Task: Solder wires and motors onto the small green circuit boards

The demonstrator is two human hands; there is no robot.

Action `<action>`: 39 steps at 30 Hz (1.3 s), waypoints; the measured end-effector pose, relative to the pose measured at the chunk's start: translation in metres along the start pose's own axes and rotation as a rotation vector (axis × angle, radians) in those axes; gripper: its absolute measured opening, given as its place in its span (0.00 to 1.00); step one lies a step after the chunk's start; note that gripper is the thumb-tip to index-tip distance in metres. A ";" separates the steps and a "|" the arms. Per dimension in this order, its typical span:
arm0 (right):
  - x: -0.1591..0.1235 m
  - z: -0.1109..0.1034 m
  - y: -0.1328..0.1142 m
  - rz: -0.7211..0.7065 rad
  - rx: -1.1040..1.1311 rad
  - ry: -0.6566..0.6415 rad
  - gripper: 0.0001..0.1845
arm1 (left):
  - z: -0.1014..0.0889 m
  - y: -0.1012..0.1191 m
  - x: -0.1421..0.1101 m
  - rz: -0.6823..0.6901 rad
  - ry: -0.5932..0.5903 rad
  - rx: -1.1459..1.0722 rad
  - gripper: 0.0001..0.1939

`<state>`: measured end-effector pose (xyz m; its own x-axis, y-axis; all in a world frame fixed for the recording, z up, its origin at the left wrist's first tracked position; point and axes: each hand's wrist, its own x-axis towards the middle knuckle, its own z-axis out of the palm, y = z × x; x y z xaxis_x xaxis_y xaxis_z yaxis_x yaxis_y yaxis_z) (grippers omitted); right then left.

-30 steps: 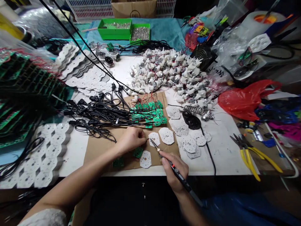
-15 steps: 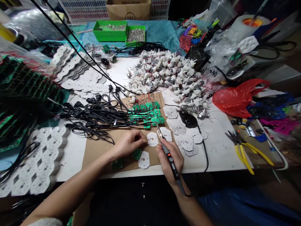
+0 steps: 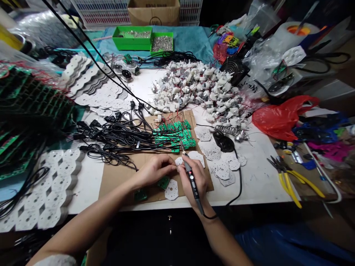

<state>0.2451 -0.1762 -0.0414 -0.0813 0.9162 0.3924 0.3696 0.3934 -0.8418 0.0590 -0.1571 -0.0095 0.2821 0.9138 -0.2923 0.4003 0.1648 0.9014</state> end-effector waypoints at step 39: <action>-0.040 -0.051 -0.002 0.025 0.110 -0.119 0.14 | 0.000 0.022 0.019 -0.260 0.007 0.397 0.07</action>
<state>0.2946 -0.2173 -0.0368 -0.1847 0.9257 0.3301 0.2702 0.3708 -0.8886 0.0731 -0.1356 0.0050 0.1230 0.8639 -0.4885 0.7593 0.2350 0.6069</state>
